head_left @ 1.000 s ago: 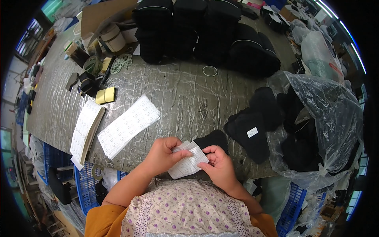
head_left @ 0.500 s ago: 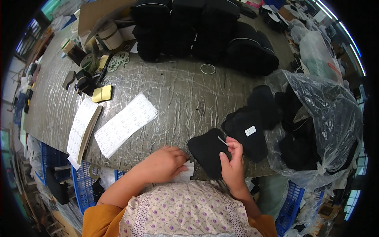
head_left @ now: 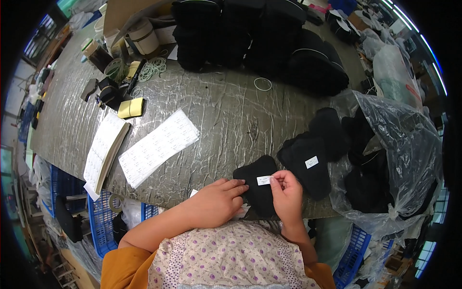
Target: Applying small white adhesive labels to black shoe components and stacking them.
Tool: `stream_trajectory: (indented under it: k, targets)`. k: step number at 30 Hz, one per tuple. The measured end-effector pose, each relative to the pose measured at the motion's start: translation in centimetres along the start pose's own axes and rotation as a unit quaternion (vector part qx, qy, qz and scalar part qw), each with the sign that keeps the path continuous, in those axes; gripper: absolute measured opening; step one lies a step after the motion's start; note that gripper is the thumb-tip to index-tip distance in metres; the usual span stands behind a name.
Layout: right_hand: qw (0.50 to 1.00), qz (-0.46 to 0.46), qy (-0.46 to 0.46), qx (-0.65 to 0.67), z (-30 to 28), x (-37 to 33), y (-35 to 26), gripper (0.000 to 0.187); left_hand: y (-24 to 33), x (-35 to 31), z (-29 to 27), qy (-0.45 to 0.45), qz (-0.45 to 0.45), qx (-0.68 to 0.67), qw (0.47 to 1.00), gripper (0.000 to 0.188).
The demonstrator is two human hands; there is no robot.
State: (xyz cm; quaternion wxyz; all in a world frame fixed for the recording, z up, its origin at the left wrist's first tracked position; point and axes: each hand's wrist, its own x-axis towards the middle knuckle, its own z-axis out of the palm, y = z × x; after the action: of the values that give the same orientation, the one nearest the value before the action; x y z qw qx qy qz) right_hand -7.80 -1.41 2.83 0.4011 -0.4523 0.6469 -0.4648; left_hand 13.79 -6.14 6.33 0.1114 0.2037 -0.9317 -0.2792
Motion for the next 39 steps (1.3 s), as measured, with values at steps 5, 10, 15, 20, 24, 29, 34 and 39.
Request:
stream_trajectory:
  k: [5,10,15,20,24,29,34,39]
  targets:
    - [1.000,0.021,0.011,-0.003,0.8,0.4,0.5,0.005,0.0,0.3,0.5,-0.020,-0.005,0.016,1.000,0.025]
    - [1.000,0.016,0.009,-0.022,1.4,0.6,0.4,0.005,-0.2,0.3,0.7,-0.016,-0.003,0.014,1.000,0.024]
    - [0.999,0.019,0.010,-0.049,1.5,0.8,0.4,0.006,-0.2,0.3,0.7,-0.014,-0.002,0.011,1.000,0.025]
    - [0.997,0.001,0.022,-0.068,1.6,0.9,1.1,0.007,-0.2,0.4,0.7,-0.005,0.002,0.014,1.000,0.022]
    - [0.995,-0.012,0.025,-0.096,1.6,0.9,1.3,0.011,-0.3,0.9,0.6,-0.004,0.010,0.029,1.000,0.020]
    - [0.995,-0.008,0.036,-0.098,1.6,1.2,0.6,0.028,-0.3,1.1,1.0,-0.017,-0.003,0.049,0.999,0.019]
    - [0.992,0.021,0.043,-0.113,1.6,1.5,0.5,0.039,-0.2,1.3,0.5,-0.053,-0.003,0.062,0.997,0.024]
    - [0.980,0.011,0.043,-0.193,1.7,1.8,0.0,0.041,-0.1,1.3,0.8,-0.027,-0.010,0.061,0.998,0.019]
